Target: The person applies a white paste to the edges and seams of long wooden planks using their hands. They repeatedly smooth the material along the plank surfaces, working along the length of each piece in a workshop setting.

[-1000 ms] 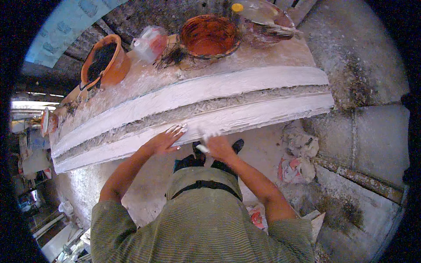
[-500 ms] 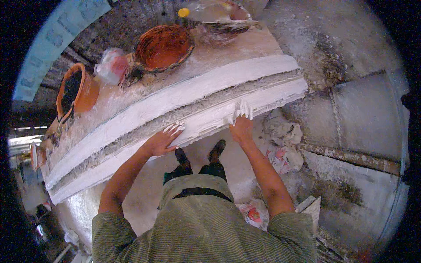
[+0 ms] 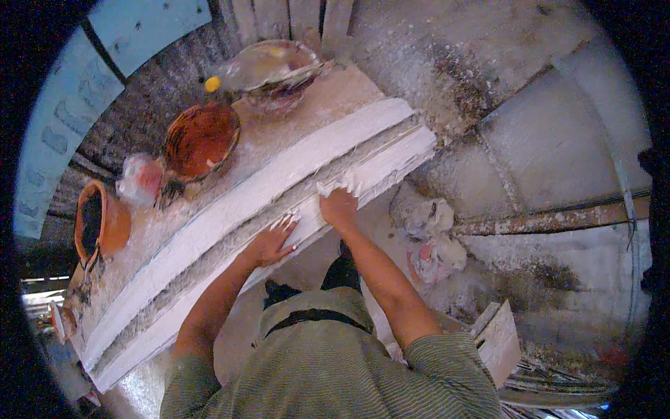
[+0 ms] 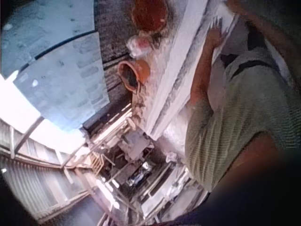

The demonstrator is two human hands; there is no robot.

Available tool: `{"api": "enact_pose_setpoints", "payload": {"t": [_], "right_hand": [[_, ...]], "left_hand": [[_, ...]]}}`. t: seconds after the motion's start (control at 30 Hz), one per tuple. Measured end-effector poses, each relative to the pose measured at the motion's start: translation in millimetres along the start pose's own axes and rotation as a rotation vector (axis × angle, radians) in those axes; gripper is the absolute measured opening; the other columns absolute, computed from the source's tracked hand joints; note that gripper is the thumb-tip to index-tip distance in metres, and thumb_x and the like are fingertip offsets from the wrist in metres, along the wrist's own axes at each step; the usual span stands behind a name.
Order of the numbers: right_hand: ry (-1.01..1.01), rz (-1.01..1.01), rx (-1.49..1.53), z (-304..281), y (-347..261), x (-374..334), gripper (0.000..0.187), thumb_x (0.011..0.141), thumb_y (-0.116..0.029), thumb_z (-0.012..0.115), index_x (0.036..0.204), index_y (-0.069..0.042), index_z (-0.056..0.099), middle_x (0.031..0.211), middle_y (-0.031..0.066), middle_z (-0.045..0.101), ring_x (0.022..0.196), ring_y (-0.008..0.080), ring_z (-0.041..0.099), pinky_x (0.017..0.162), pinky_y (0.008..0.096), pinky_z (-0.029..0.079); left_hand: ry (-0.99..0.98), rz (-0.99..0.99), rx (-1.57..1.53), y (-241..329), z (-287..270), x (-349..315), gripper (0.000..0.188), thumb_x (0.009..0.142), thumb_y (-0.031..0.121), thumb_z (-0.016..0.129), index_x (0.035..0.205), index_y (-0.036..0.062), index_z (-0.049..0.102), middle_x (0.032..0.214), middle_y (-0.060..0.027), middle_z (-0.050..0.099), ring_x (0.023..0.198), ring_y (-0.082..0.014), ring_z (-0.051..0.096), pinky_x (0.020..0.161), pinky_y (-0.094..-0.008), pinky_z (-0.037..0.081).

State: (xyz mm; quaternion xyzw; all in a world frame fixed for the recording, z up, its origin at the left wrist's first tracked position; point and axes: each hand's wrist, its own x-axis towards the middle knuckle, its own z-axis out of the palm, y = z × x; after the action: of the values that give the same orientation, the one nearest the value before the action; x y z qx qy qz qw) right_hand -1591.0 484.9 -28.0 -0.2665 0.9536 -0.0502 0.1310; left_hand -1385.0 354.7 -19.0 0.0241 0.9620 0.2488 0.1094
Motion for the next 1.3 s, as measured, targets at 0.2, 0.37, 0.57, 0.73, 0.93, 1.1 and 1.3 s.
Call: {"api": "enact_pose_setpoints", "payload": {"t": [0.2,0.37,0.57,0.73,0.93,1.1,1.3], "right_hand": [[-0.014,0.112,-0.098,-41.9,154.7,158.5,0.058,0.095,-0.050,0.045,0.117,0.000,0.064,0.126,0.0229,0.060,0.115,0.0386,0.060,0.096,0.0538,0.046],[0.143,0.031,0.103,-78.6,298.5,257.3,0.055,0.096,-0.048,0.045,0.116,0.000,0.063,0.127,0.0259,0.058,0.111,0.0458,0.059,0.094,0.0593,0.046],[0.135,-0.160,0.043,-79.9,342.5,225.8,0.049,0.093,-0.036,0.052,0.123,0.003,0.058,0.127,0.0291,0.056,0.113,0.0445,0.056,0.097,0.0530,0.045],[-0.165,-0.103,0.360,-71.7,301.2,141.3,0.044,0.089,-0.034,0.060,0.109,0.005,0.066,0.109,0.0303,0.063,0.102,0.0461,0.061,0.092,0.0507,0.048],[0.073,-0.249,0.124,-73.3,251.7,120.5,0.063,0.091,-0.041,0.057,0.124,0.012,0.056,0.152,0.0359,0.025,0.146,0.0482,0.014,0.118,0.0600,0.004],[-0.330,0.053,0.464,-84.7,264.7,146.5,0.058,0.092,-0.045,0.056,0.112,0.008,0.067,0.146,0.0364,0.034,0.143,0.0489,0.022,0.118,0.0598,0.007],[-0.063,-0.034,0.148,-69.9,280.8,167.6,0.059,0.093,-0.046,0.053,0.112,0.008,0.066,0.137,0.0345,0.046,0.132,0.0500,0.039,0.111,0.0613,0.026]], "left_hand": [[-0.035,-0.046,-0.071,27.2,-8.1,106.0,0.075,0.098,0.046,0.044,0.152,0.0012,0.020,0.158,-0.0263,0.018,0.147,-0.0389,0.019,0.119,-0.0472,0.023],[-0.074,-0.109,-0.072,55.2,-12.2,179.3,0.072,0.098,0.047,0.043,0.153,0.0046,0.021,0.159,-0.0250,0.017,0.147,-0.0410,0.019,0.119,-0.0479,0.022],[0.029,-0.099,-0.029,91.1,-15.1,245.9,0.054,0.099,0.048,0.043,0.148,0.0243,0.043,0.158,-0.0236,0.021,0.145,-0.0477,0.018,0.118,-0.0572,0.015],[0.006,-0.100,0.133,106.9,-13.1,297.5,0.051,0.099,0.047,0.042,0.145,0.0269,0.046,0.158,-0.0162,0.026,0.145,-0.0424,0.022,0.119,-0.0586,0.015],[-0.023,-0.043,0.239,101.4,-9.4,341.8,0.048,0.102,0.048,0.036,0.145,0.0310,0.045,0.158,-0.0037,0.031,0.147,-0.0273,0.024,0.121,-0.0519,0.012],[0.097,0.073,0.320,97.3,-8.3,372.8,0.047,0.100,0.047,0.039,0.142,0.0293,0.049,0.156,-0.0049,0.034,0.146,-0.0254,0.026,0.121,-0.0506,0.011],[-0.018,0.085,0.311,100.5,-14.7,415.1,0.053,0.099,0.051,0.039,0.144,0.0240,0.046,0.157,-0.0064,0.032,0.146,-0.0308,0.026,0.121,-0.0538,0.008]]}}
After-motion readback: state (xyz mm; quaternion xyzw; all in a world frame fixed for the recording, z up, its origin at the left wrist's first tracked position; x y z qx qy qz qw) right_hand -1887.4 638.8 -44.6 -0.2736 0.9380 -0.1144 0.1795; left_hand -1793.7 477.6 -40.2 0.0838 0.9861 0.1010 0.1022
